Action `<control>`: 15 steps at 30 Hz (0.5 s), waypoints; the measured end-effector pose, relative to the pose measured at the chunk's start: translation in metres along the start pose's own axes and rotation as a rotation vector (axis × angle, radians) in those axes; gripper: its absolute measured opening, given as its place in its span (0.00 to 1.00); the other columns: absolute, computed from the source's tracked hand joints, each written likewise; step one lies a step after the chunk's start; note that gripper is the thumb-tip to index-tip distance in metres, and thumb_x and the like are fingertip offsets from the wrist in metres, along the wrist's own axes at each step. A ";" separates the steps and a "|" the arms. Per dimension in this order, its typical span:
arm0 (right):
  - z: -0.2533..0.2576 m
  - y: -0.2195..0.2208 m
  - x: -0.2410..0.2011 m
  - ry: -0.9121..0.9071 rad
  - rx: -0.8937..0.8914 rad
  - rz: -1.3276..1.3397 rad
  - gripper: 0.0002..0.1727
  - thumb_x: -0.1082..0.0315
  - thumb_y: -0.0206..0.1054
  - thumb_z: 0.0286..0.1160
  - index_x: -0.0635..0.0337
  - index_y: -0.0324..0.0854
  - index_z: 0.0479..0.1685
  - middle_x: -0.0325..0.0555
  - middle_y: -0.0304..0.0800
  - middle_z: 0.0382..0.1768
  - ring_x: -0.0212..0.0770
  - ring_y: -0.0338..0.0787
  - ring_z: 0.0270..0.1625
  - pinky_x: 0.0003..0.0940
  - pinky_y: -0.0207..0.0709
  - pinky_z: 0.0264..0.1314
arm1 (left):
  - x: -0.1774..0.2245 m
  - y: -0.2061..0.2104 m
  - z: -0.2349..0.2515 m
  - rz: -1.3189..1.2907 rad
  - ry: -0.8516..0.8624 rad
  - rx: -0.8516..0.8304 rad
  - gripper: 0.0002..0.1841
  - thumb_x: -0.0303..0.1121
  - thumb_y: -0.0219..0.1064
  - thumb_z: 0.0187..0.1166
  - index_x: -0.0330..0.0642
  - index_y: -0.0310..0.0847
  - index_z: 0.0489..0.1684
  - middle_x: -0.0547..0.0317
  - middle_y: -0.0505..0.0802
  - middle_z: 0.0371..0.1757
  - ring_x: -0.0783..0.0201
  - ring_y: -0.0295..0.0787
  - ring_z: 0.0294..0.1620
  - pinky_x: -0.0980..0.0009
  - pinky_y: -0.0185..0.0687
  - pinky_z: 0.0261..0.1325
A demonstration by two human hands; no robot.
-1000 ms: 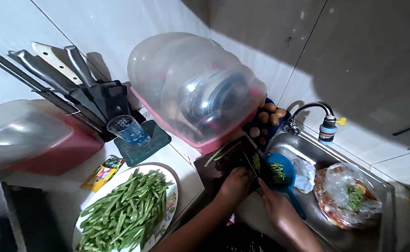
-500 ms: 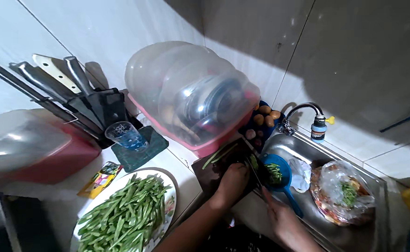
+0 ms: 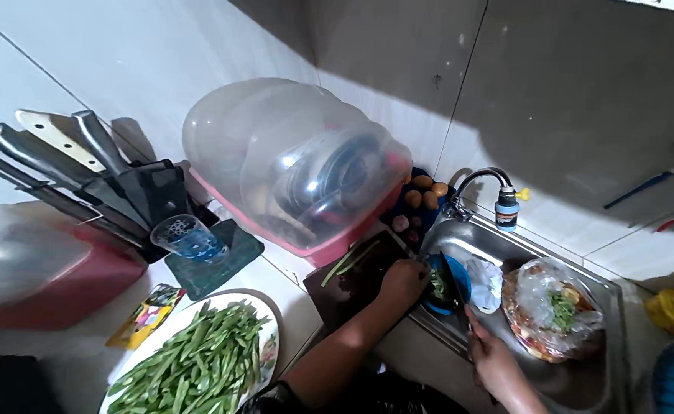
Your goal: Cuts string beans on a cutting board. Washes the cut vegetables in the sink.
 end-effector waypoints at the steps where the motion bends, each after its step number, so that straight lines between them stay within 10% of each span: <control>1: 0.000 -0.003 0.008 0.014 0.008 0.007 0.31 0.42 0.48 0.89 0.06 0.45 0.90 0.42 0.87 0.35 0.40 0.81 0.17 0.48 0.82 0.15 | 0.004 0.006 0.004 -0.023 0.024 -0.022 0.13 0.59 0.60 0.83 0.76 0.90 0.52 0.84 0.93 0.55 0.78 0.87 0.60 0.64 0.84 0.69; 5: 0.000 -0.011 0.039 0.035 0.020 0.034 0.31 0.41 0.47 0.90 0.08 0.45 0.91 0.43 0.86 0.34 0.41 0.81 0.16 0.49 0.82 0.15 | 0.027 -0.019 0.014 -0.015 0.039 -0.008 0.19 0.56 0.59 0.86 0.76 0.82 0.72 0.81 0.89 0.68 0.74 0.84 0.70 0.62 0.79 0.76; 11: -0.005 -0.028 0.053 0.015 -0.055 0.071 0.32 0.43 0.48 0.90 0.09 0.42 0.92 0.46 0.88 0.39 0.45 0.84 0.20 0.52 0.84 0.19 | -0.039 -0.119 -0.007 0.404 -0.250 0.068 0.16 0.47 0.63 0.81 0.63 0.85 0.64 0.54 0.89 0.66 0.47 0.87 0.65 0.41 0.87 0.59; 15: -0.001 -0.021 0.052 0.013 -0.038 0.029 0.34 0.40 0.53 0.87 0.06 0.45 0.90 0.44 0.90 0.40 0.43 0.84 0.20 0.51 0.83 0.18 | -0.059 -0.122 -0.015 0.544 -0.356 0.015 0.13 0.42 0.62 0.79 0.52 0.87 0.54 0.53 0.91 0.57 0.47 0.88 0.59 0.43 0.88 0.54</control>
Point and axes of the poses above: each hand's wrist, its own z-axis towards the middle knuckle, its own y-axis out of the palm, x = y × z, the point moved 5 cm from there along z, towards the middle knuckle
